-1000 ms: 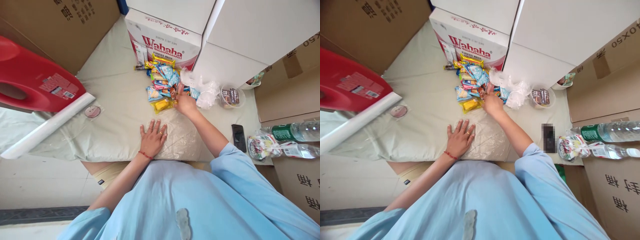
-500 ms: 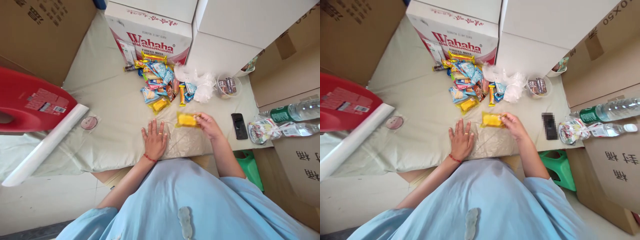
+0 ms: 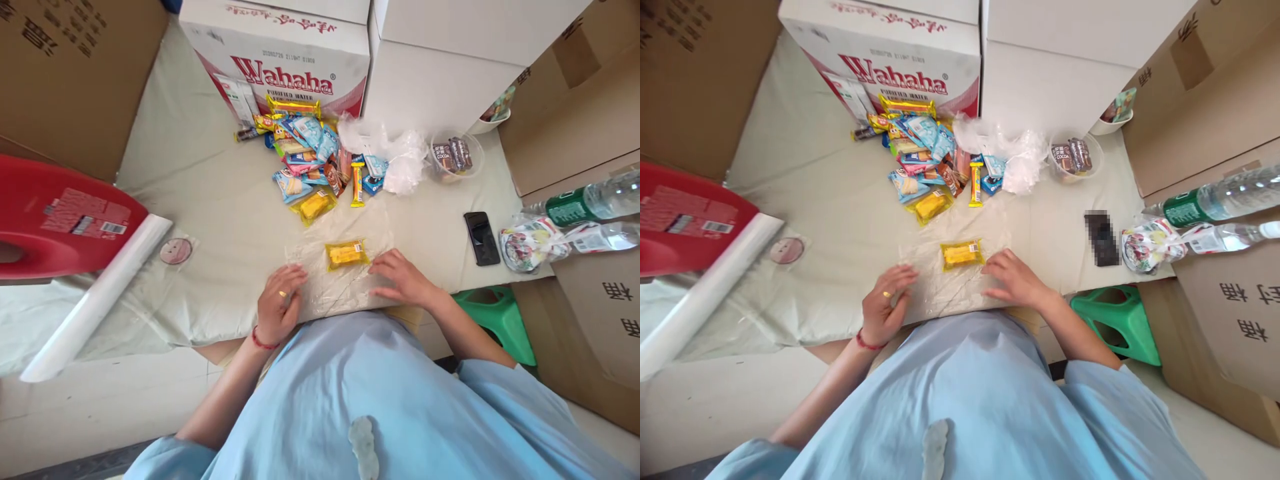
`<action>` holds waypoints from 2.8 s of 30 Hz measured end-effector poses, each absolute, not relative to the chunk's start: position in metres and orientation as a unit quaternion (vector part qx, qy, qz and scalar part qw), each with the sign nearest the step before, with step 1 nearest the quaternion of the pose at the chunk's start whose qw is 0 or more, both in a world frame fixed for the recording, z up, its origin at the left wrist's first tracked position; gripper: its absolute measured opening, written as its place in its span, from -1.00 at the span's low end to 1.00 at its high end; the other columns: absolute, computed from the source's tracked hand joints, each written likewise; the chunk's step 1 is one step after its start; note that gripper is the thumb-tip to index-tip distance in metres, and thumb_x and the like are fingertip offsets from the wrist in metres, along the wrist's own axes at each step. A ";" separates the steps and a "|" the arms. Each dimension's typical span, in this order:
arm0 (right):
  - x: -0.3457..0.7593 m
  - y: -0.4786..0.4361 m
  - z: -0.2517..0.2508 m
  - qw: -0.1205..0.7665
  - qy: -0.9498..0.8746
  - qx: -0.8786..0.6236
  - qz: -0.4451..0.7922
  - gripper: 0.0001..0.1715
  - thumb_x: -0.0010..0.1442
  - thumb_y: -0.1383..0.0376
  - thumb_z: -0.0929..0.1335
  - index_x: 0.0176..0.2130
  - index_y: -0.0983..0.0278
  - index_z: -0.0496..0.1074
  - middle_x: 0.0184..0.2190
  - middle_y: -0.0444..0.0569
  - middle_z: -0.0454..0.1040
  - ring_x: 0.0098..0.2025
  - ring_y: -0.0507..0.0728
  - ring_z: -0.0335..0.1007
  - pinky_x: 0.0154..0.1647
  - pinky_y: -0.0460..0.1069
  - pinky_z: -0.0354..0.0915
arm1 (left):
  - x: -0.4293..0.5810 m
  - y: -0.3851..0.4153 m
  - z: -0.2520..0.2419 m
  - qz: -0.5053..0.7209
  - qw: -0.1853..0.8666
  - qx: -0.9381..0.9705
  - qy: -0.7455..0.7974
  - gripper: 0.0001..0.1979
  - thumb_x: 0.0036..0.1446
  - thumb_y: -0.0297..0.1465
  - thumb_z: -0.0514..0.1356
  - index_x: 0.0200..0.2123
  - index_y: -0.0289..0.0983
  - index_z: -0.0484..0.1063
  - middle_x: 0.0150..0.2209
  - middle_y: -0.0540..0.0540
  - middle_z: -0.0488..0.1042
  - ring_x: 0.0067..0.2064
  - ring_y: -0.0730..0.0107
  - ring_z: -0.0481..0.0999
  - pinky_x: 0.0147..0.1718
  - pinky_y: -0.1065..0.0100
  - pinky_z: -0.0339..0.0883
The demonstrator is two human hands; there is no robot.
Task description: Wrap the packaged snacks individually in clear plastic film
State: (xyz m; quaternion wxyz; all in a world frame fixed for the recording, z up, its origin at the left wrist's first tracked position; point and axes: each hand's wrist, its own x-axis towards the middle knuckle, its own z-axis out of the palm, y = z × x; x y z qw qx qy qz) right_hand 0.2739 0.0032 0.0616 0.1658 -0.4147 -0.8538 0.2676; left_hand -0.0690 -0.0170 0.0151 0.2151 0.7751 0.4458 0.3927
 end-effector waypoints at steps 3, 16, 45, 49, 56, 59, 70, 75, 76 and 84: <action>0.284 -0.022 0.047 0.119 -0.874 -0.402 0.247 -0.49 0.32 0.06 0.45 0.15 0.24 0.51 0.25 0.23 0.42 0.29 0.39 0.24 0.25 0.35 0.30 | -0.085 -0.031 0.017 0.274 0.252 0.838 0.400 -0.53 0.29 -0.26 0.23 0.24 -0.19 0.40 0.29 -0.26 0.47 0.41 -0.01 0.34 0.42 -0.20 0.10; 0.281 0.090 0.068 0.070 -0.839 -0.488 0.232 -0.66 0.47 0.26 0.24 0.01 0.22 0.57 -0.11 0.11 0.60 -0.04 0.23 0.49 -0.02 0.07 0.37 | -0.067 0.078 0.030 0.307 0.250 0.667 0.631 -0.75 0.19 -0.12 0.19 -0.22 -0.14 0.52 0.02 -0.24 0.60 0.18 -0.01 0.51 0.29 -0.09 0.31; 0.219 0.109 0.100 0.007 -0.913 -0.367 0.177 -0.63 0.45 0.30 0.23 0.03 0.14 0.59 -0.12 0.03 0.47 -0.23 0.15 0.34 -0.24 -0.01 0.15 | 0.032 0.016 0.031 0.191 0.206 0.783 0.554 -0.53 0.32 -0.45 0.02 0.16 -0.13 0.57 0.18 -0.11 0.59 0.05 0.16 0.61 0.04 0.13 0.49; 0.221 0.077 0.080 -0.049 -0.908 -0.356 0.213 -0.60 0.46 0.30 0.25 0.14 -0.02 0.53 -0.16 -0.04 0.47 -0.32 0.13 0.25 -0.34 -0.01 0.03 | -0.002 0.009 0.023 0.334 0.286 0.694 0.570 -0.62 0.28 -0.45 0.00 -0.15 -0.15 0.64 0.01 -0.07 0.66 0.06 0.28 0.62 0.13 0.21 0.47; 0.219 0.054 0.060 -0.015 -0.890 -0.402 0.216 -0.59 0.54 0.17 0.18 0.16 0.04 0.51 -0.23 -0.02 0.38 -0.25 0.16 0.25 -0.30 -0.01 0.10 | -0.032 0.031 0.026 0.373 0.183 0.506 0.756 -0.59 0.43 -0.18 0.03 0.08 -0.34 0.47 0.17 -0.36 0.47 0.30 0.01 0.38 0.35 -0.04 0.19; 0.221 0.051 0.056 0.001 -0.896 -0.390 0.212 -0.56 0.52 0.23 0.18 0.21 0.04 0.50 -0.22 -0.01 0.37 -0.21 0.17 0.25 -0.23 0.00 0.18 | -0.020 0.037 0.035 0.273 0.204 0.582 0.738 -0.68 0.24 -0.16 0.26 -0.08 -0.27 0.55 0.25 -0.36 0.41 0.37 -0.22 0.27 0.37 -0.21 0.11; 0.241 0.047 0.062 0.118 -0.863 -0.354 0.340 -0.55 0.32 0.40 0.26 0.09 0.15 0.56 0.13 0.11 0.45 0.16 0.26 0.36 0.19 0.20 0.38 | 0.046 0.045 0.069 0.319 0.449 0.617 0.562 -0.72 0.25 -0.36 0.11 -0.10 -0.24 0.59 -0.09 -0.13 0.68 -0.03 0.22 0.65 0.00 0.23 0.53; 0.270 0.051 0.055 0.227 -0.785 -0.491 0.303 -0.59 0.39 0.29 0.24 0.10 0.14 0.55 0.02 0.11 0.54 0.03 0.26 0.47 0.12 0.22 0.43 | 0.073 0.029 0.063 0.158 0.247 0.789 0.540 -0.61 0.24 -0.44 0.14 0.08 -0.33 0.57 0.34 -0.28 0.42 0.36 -0.03 0.38 0.30 -0.01 0.28; 0.275 0.052 0.051 0.241 -0.761 -0.545 0.255 -0.59 0.38 0.23 0.27 0.14 0.16 0.52 0.05 0.16 0.52 0.05 0.29 0.45 0.13 0.25 0.42 | 0.076 0.024 0.062 0.137 0.216 0.802 0.540 -0.59 0.26 -0.45 0.12 0.13 -0.34 0.55 0.37 -0.28 0.39 0.37 -0.03 0.36 0.29 -0.05 0.26; 0.287 0.069 0.051 0.157 -0.727 -0.620 0.251 -0.84 0.30 0.23 0.36 -0.22 0.22 0.53 -0.15 0.05 0.55 -0.15 0.19 0.46 -0.03 0.09 0.39 | 0.080 0.010 0.051 0.091 0.131 0.825 0.543 -0.63 0.41 -0.47 0.02 0.11 -0.26 0.55 0.35 -0.15 0.42 0.28 0.02 0.36 0.13 -0.07 0.23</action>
